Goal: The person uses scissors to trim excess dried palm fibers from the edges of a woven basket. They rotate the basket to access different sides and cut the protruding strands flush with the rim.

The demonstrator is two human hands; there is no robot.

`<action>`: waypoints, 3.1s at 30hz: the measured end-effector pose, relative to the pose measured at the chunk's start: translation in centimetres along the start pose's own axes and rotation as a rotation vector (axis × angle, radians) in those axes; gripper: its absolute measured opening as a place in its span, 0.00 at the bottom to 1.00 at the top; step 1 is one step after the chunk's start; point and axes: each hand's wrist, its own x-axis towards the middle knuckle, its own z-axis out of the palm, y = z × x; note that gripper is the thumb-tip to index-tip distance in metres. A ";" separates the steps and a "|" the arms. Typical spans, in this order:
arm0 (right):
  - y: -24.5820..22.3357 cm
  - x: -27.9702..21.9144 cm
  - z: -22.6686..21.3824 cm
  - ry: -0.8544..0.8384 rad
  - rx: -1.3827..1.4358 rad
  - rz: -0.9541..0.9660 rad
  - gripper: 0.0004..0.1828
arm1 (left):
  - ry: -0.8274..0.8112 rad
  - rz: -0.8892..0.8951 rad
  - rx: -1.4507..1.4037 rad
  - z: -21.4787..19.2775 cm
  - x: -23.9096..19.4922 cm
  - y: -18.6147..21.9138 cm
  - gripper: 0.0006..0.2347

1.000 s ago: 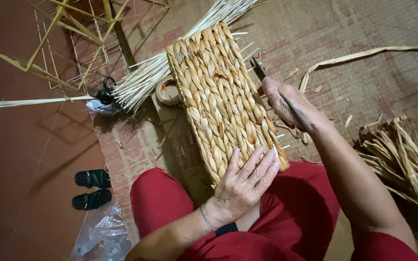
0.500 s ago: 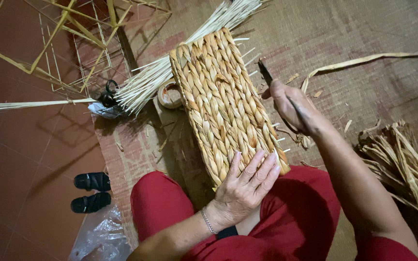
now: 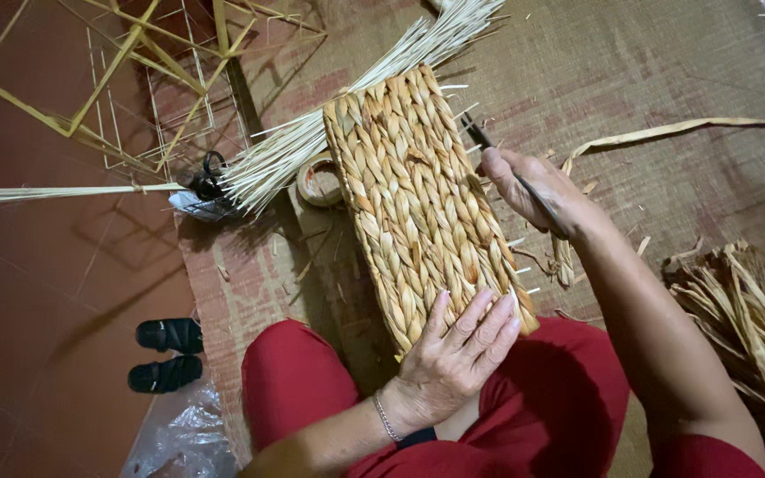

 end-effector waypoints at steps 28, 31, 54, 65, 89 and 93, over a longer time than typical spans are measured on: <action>1.5 -0.1 1.2 0.174 -0.072 -0.073 0.35 | -0.005 -0.005 0.003 0.0 -0.1 -0.1 0.19; 1.1 0.1 0.6 0.111 -0.005 -0.124 0.38 | 0.000 -0.006 0.009 0.0 0.0 -0.1 0.19; 1.2 2.3 1.5 0.230 -0.013 0.046 0.38 | -0.002 -0.005 -0.001 -0.1 -0.1 -0.1 0.20; 5.4 -3.2 -0.8 0.051 0.008 0.365 0.46 | 0.211 -0.027 -0.278 -0.4 -0.8 -0.3 0.14; -9.3 -13.1 1.2 -0.142 -0.838 -0.148 0.45 | 0.189 -0.298 -0.369 -1.9 0.6 -13.2 0.04; -8.9 -12.3 2.3 -0.066 -0.852 -0.307 0.44 | 0.205 -0.299 -0.412 -2.2 0.7 -12.9 0.04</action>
